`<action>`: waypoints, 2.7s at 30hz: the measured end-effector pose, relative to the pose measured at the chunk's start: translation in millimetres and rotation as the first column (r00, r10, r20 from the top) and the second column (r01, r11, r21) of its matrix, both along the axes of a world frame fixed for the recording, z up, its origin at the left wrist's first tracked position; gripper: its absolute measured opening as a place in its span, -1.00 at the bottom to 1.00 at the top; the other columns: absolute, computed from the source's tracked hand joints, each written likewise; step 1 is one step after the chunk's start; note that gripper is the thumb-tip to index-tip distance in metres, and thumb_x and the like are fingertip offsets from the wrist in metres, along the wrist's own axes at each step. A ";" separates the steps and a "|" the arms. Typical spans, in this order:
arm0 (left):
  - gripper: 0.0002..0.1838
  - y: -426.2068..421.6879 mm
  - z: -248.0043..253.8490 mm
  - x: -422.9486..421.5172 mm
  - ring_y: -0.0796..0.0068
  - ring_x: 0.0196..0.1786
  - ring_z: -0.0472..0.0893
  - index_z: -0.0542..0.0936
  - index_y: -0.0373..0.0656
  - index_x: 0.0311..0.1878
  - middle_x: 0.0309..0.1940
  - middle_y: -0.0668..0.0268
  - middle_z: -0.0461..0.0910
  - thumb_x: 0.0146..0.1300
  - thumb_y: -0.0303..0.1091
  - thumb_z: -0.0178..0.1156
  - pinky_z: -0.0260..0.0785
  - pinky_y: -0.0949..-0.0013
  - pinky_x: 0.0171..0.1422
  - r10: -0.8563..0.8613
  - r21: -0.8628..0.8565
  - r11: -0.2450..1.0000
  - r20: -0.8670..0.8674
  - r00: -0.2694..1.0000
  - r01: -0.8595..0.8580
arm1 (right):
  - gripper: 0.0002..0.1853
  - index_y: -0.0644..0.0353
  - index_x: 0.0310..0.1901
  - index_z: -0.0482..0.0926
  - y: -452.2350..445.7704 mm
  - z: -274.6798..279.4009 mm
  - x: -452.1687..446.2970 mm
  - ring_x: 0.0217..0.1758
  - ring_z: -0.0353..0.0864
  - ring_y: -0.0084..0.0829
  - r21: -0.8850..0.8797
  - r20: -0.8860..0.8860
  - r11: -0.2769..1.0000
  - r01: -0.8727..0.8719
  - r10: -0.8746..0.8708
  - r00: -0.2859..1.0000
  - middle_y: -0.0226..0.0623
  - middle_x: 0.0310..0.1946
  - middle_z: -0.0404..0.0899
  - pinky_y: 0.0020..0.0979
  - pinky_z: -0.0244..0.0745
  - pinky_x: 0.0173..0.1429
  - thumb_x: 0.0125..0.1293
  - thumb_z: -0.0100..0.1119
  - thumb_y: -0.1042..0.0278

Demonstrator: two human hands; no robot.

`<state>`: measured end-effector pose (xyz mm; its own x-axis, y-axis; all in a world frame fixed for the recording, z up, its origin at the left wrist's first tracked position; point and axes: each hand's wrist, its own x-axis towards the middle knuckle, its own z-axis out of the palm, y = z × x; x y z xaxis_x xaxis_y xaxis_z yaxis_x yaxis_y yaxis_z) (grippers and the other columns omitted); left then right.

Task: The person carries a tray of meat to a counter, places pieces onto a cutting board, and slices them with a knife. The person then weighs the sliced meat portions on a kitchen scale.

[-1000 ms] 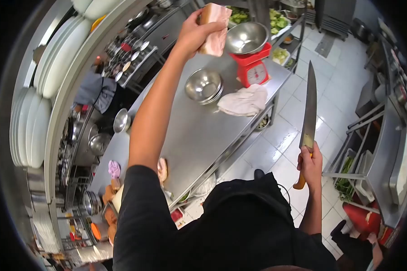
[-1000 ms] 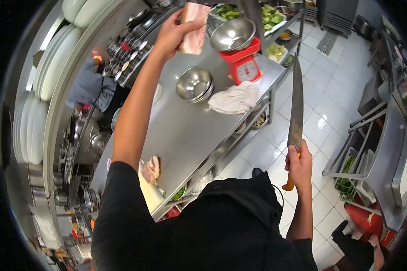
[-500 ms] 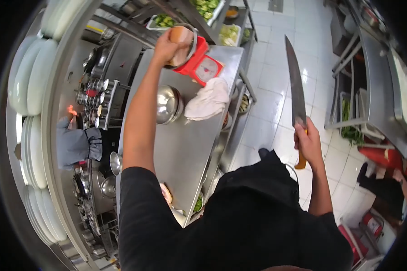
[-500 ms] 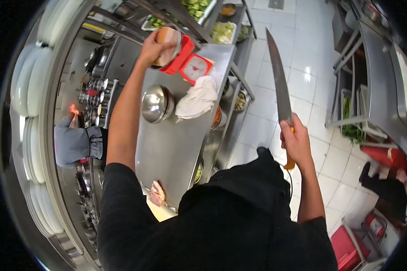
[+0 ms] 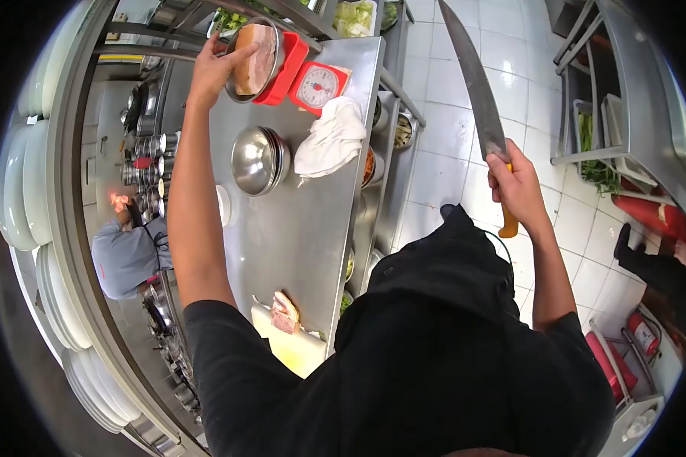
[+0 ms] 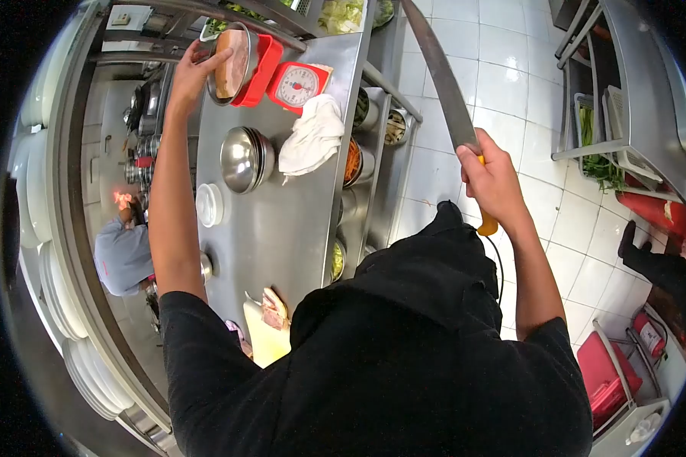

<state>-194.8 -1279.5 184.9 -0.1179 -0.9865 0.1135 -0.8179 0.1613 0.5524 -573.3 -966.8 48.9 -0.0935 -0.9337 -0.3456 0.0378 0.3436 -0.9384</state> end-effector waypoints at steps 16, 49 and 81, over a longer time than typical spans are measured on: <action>0.02 -1.4 -40.1 5.0 0.29 -0.05 0.61 0.31 -0.43 0.27 0.01 0.04 0.55 -0.23 -0.11 0.59 0.47 0.33 0.03 0.142 0.062 0.988 0.032 0.989 -0.143 | -0.84 0.21 -0.18 0.41 17.9 -11.9 -6.4 -0.67 0.34 -0.65 0.042 -0.005 0.999 0.014 -0.014 1.000 -0.43 -0.63 0.38 -0.54 0.29 -0.58 0.41 -0.02 0.29; -0.27 776.0 -158.0 225.2 0.06 0.05 0.54 0.46 -0.22 0.11 -0.02 0.06 0.56 -0.25 -0.36 0.48 0.39 0.18 0.17 0.777 -0.104 0.609 -0.122 0.617 -0.787 | -0.70 0.22 0.08 0.33 301.6 96.0 383.2 -0.34 0.53 0.25 0.063 -0.818 -0.055 -0.997 0.570 -0.083 0.16 -0.48 0.56 0.13 0.36 -0.16 0.34 -0.06 0.38; -0.87 752.3 -176.0 225.3 0.26 -0.17 0.56 0.64 -0.23 -0.33 -0.26 0.30 0.62 0.02 -0.44 0.29 0.47 0.29 -0.07 0.721 -0.434 0.501 -0.269 0.639 -0.749 | -0.79 0.38 -0.11 0.34 346.5 113.2 435.6 -0.26 0.60 0.21 0.438 -0.787 -0.023 -0.899 0.474 -0.395 0.23 -0.43 0.58 0.09 0.46 -0.06 0.29 -0.06 0.45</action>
<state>30.5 -527.2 8.9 0.6430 -0.5248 0.5577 -0.7414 -0.2441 0.6251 -137.7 -620.4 162.1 0.8106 -0.3272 -0.4857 -0.5017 -0.8158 -0.2876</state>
